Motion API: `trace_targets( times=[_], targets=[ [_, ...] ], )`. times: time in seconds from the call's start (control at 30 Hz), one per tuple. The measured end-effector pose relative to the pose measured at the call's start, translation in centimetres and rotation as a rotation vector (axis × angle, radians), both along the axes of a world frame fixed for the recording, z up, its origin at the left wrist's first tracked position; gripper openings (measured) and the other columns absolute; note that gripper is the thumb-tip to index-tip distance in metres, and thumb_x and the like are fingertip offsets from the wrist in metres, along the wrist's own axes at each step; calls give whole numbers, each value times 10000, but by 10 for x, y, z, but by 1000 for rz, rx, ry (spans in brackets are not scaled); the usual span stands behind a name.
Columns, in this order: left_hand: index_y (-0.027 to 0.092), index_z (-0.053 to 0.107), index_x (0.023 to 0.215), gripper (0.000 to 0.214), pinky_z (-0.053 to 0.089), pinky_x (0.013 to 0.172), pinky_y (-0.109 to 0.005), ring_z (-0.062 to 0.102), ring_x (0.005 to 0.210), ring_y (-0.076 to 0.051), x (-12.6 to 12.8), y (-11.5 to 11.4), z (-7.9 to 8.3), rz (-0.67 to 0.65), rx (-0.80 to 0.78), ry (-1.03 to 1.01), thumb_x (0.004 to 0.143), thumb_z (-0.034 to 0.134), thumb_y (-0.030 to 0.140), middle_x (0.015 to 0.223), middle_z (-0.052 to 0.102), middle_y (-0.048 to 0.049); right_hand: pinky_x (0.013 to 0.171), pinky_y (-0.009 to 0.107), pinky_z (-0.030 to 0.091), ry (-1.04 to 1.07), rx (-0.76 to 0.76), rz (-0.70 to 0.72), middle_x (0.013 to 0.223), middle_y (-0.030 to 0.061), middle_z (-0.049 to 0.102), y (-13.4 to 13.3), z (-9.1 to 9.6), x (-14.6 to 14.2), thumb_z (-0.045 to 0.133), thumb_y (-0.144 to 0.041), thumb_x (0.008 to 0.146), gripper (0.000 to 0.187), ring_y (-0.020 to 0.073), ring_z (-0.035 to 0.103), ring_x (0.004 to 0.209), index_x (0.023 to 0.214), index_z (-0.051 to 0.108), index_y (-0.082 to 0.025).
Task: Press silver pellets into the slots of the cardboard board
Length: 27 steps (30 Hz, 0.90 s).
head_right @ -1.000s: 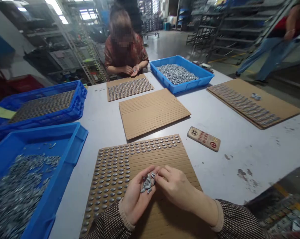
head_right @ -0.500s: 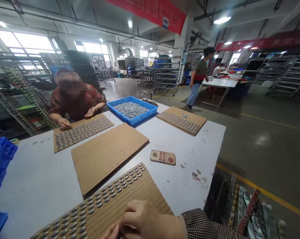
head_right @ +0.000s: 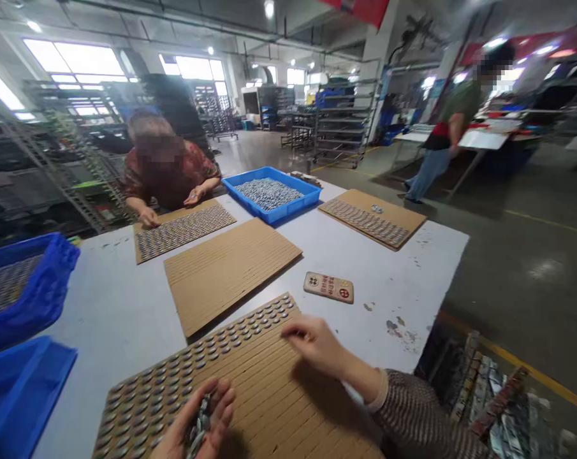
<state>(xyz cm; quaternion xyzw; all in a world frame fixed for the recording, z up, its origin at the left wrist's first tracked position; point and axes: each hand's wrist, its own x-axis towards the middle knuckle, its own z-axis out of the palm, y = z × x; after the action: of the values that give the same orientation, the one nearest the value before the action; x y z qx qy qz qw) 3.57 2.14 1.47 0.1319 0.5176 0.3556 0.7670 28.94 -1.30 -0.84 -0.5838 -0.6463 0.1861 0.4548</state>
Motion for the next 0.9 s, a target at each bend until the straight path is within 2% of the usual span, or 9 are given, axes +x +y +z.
trace_targets(
  times=[0.1,0.23,0.37,0.47,0.9],
  targets=[
    [56,616,953,141,593,712,-322,712,737,-204,1,-12,2,-9,-182,21,869,512,103,866,715,-158,692,275,491,-19,-41,-79,872,57,703,13,-17,40,530,-240,881,161,162,634,781,904,680,-187],
    [60,631,1000,169,584,727,-306,692,747,-178,7,-27,4,-34,-91,-32,853,567,112,924,698,-152,636,281,476,-105,-77,-65,840,59,694,28,-36,65,532,-268,876,173,174,624,740,871,687,-191],
    [78,657,1002,213,562,633,-248,634,664,-124,6,-35,0,-137,-78,-78,798,664,140,840,666,-97,678,296,490,-192,-81,13,863,57,686,37,-45,63,518,-277,891,182,176,622,761,895,684,-203],
    [93,672,1013,282,528,584,-202,586,627,-87,4,-38,-6,-162,-84,-84,746,731,159,798,634,-61,748,326,496,-249,-72,48,900,62,681,41,-51,62,508,-268,902,186,191,622,831,901,684,-210],
    [107,701,999,336,475,575,-187,540,651,-77,3,-44,-14,-218,-59,-128,693,782,216,798,609,-55,742,328,491,-500,-34,17,928,84,652,43,-59,64,457,-258,929,230,208,604,847,926,682,-210]
  ],
)
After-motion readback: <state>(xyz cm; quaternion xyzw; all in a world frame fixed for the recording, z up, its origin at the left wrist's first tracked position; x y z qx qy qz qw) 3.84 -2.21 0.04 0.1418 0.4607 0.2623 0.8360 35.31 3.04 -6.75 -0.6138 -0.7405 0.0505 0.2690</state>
